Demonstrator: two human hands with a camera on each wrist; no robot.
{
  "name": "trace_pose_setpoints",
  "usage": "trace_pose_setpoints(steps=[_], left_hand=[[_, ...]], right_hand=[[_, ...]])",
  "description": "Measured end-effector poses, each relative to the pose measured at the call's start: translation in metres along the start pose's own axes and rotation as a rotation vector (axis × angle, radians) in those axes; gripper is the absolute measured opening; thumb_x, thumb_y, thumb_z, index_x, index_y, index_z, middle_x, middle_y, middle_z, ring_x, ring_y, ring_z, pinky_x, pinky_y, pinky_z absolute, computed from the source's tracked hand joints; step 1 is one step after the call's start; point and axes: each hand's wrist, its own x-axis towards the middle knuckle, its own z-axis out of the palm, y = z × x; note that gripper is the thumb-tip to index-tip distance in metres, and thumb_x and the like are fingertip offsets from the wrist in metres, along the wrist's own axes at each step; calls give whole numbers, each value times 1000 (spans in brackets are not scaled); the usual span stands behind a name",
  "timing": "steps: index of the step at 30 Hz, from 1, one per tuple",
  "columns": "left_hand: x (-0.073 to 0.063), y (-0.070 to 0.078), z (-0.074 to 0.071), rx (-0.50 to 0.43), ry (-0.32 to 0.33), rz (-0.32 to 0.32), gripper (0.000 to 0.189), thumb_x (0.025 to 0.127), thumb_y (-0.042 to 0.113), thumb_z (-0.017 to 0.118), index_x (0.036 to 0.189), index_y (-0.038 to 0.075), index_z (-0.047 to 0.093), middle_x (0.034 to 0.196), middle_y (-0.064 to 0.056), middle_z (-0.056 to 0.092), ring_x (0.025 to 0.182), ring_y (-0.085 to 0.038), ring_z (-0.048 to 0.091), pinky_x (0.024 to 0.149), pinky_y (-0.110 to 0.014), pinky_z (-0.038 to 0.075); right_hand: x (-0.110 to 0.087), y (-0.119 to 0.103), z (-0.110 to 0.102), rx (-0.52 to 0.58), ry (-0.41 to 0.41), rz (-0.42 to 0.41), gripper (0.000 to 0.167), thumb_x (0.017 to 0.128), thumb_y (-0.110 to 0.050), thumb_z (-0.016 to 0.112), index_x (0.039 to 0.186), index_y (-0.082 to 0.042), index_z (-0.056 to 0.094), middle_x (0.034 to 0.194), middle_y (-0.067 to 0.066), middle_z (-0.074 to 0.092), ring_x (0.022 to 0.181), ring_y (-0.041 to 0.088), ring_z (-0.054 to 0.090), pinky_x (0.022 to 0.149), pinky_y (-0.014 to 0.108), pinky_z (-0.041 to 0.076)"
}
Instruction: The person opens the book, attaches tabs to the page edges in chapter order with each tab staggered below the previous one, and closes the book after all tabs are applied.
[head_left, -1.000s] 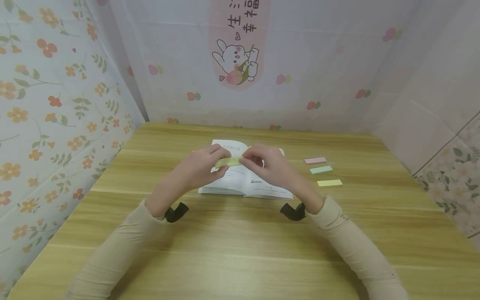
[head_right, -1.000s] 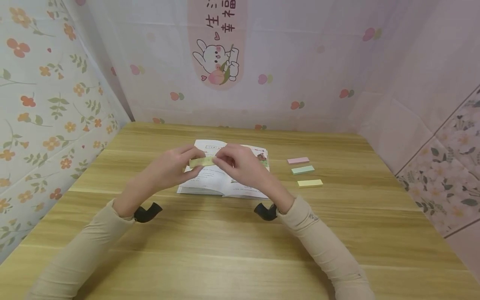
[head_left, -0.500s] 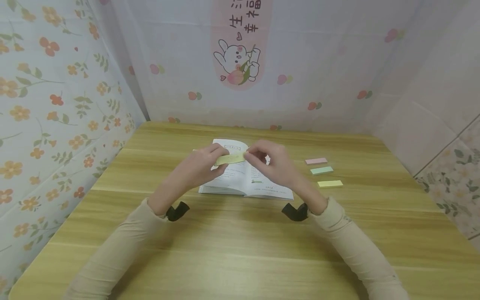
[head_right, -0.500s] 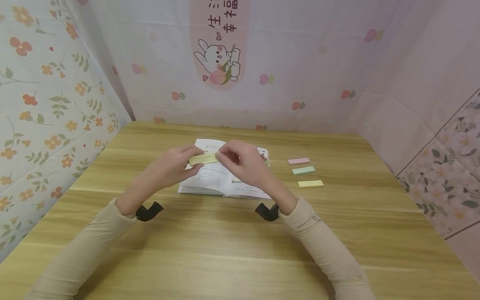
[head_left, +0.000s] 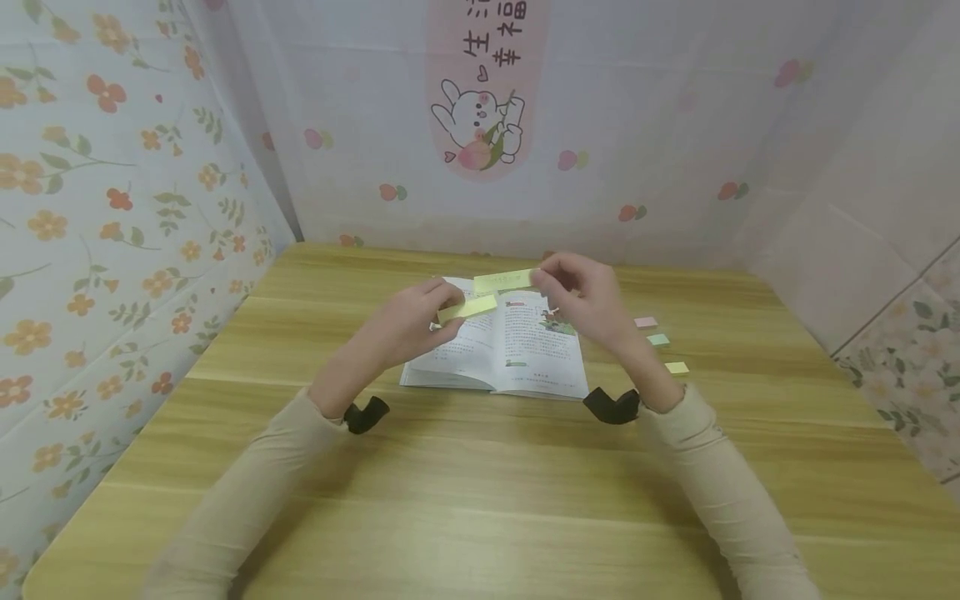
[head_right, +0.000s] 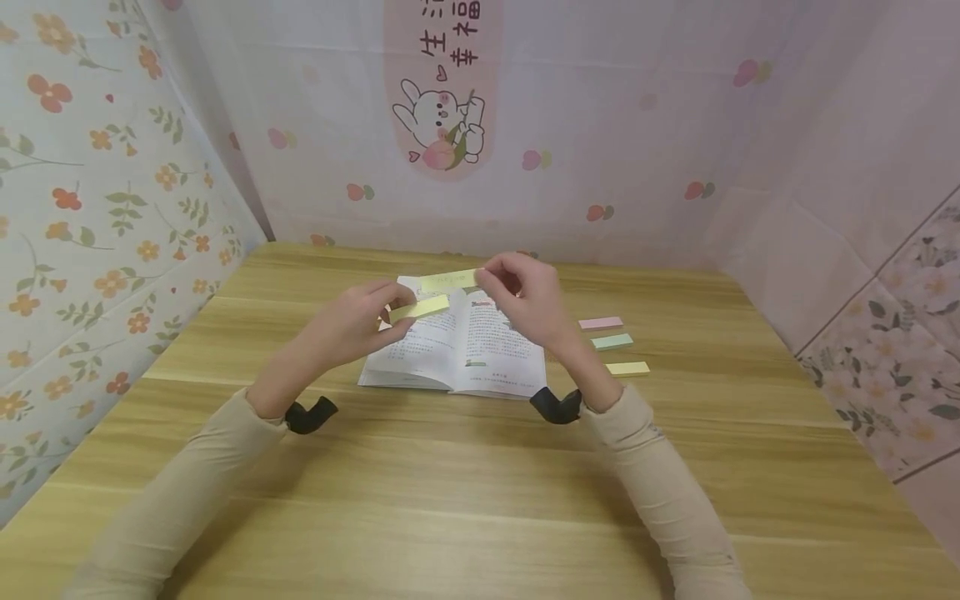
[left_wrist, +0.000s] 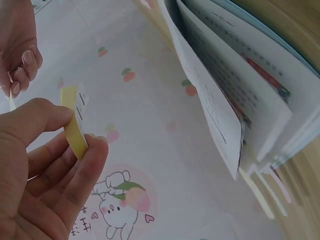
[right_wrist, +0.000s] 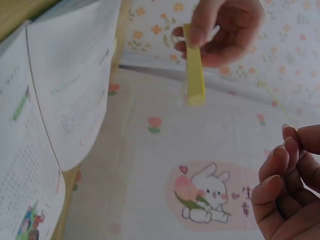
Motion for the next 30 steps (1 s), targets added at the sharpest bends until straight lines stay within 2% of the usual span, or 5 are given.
trace_pose_setpoints(steps=[6,9,13,17,30], left_hand=[[11,7,8,-30,-49,-22,16,89,3,71,101,-1,63,95,-11,64,80,-22,58,70,-31,53],[15,9,12,-37,-57,-22,15,88,2,71,100,-1,62,94,-11,63,80,-21,57,71,-30,53],[23,12,19,-27,-65,-20,14,89,4,70,101,-1,63,95,-10,64,82,-21,57,72,-29,53],[32,17,27,-26,-110,-20,15,91,6,68,104,-1,63,98,-10,62,82,-20,57,72,-28,52],[64,42,62,-38,-231,-5,20,95,11,66,110,-1,64,103,-10,63,83,-17,53,72,-22,48]], right_hand=[[3,5,-29,39,24,139,23,100,-16,64,100,6,69,75,7,60,66,19,54,61,22,48],[4,6,-43,55,49,175,24,101,-18,64,98,6,67,75,6,59,67,19,53,62,23,49],[5,8,-58,83,84,194,22,101,-20,64,94,1,68,74,6,58,68,19,52,61,24,47],[6,11,-69,113,99,204,19,101,-19,64,90,-3,69,74,5,58,67,19,52,60,23,46],[0,16,-106,187,176,215,19,98,-17,69,88,0,70,69,5,57,64,21,50,58,22,45]])
